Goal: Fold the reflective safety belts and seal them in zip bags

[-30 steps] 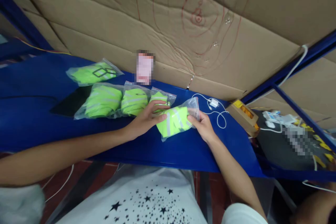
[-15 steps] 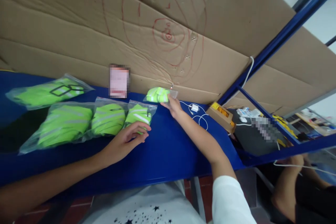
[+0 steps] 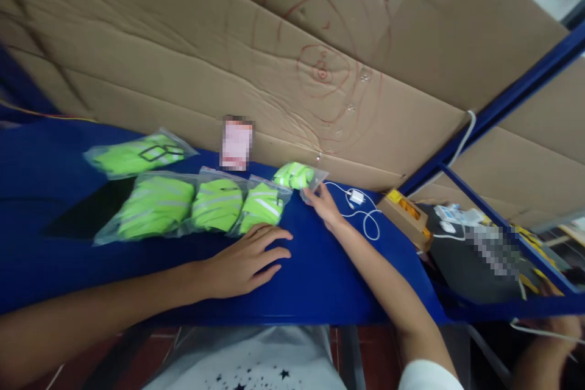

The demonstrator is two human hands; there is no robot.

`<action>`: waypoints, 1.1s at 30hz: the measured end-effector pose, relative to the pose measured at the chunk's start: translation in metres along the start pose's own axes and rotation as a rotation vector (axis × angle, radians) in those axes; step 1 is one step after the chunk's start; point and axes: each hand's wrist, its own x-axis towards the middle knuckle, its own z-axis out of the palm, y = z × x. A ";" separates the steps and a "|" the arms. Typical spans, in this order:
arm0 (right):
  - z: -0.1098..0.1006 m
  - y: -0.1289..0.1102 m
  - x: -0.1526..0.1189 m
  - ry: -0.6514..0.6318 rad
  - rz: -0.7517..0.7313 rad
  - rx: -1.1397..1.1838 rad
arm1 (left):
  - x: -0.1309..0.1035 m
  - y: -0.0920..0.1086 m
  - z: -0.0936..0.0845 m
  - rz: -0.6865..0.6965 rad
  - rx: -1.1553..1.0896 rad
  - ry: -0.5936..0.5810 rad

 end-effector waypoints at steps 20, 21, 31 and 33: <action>-0.007 0.004 -0.081 -0.403 -0.317 -0.862 | -0.042 -0.215 -0.130 -1.211 0.474 -0.108; -0.009 0.004 -0.080 -0.419 -0.327 -0.859 | -0.052 -0.225 -0.130 -1.261 0.438 -0.106; -0.013 0.007 -0.088 -0.446 -0.536 -0.895 | -0.049 -0.208 -0.146 -1.146 0.419 0.446; -0.009 0.008 -0.090 -0.403 -0.582 -0.811 | -0.029 -0.180 -0.136 -0.806 0.447 0.560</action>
